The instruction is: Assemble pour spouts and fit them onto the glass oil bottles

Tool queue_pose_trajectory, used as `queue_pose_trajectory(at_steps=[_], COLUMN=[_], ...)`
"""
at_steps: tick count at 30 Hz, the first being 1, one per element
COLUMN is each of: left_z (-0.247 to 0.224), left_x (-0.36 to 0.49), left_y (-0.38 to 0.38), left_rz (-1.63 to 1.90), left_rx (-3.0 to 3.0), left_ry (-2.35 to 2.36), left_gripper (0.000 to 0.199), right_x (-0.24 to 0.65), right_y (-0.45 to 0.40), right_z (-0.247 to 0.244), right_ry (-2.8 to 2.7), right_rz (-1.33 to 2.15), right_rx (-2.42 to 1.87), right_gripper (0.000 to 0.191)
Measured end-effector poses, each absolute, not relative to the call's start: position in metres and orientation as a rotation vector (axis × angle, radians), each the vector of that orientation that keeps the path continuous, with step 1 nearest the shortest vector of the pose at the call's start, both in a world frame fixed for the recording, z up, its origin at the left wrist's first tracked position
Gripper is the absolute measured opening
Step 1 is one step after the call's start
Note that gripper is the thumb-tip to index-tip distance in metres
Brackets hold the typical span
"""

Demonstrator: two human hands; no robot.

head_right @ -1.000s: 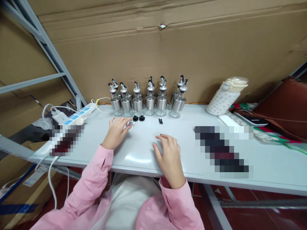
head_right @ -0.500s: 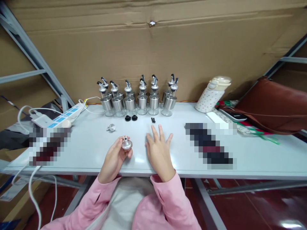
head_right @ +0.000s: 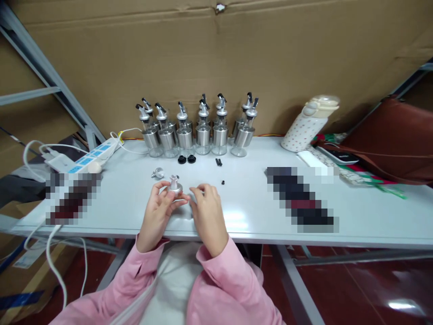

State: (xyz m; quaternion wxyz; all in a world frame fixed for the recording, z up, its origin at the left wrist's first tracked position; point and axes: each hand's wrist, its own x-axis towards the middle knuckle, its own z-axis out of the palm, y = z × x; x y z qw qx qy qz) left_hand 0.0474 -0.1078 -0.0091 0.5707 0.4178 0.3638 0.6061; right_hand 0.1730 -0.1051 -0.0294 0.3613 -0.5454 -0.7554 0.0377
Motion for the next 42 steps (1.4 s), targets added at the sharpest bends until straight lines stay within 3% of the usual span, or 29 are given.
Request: queue_pose_trajectory(at_steps=[7, 12, 28, 33, 42], left_z=[-0.009, -0.011, -0.013, -0.014, -0.012], left_x=[0.048, 0.050, 0.050, 0.050, 0.050], left_y=[-0.110, -0.112, -0.118, -0.119, -0.119], left_rz=[1.460, 1.411, 1.237, 1.259, 1.236], left_rx=[1.041, 1.134, 1.243, 1.265, 1.286], left_ry=[0.906, 0.958, 0.857, 0.902, 0.951], left_gripper=[0.039, 0.035, 0.031, 0.030, 0.032], right_x=[0.220, 0.222, 0.175, 0.167, 0.167], right_y=[-0.131, -0.133, -0.117, -0.112, -0.113], right_z=[-0.028, -0.029, -0.008, -0.009, -0.026], right_ry=[-2.052, -2.143, -0.981, -0.934, -0.900], right_rz=[0.142, 0.281, 0.715, 0.572, 0.801], right_rx=[-1.437, -1.338, -1.003, -1.030, -1.021], right_gripper=[0.044, 0.013, 0.011, 0.015, 0.022])
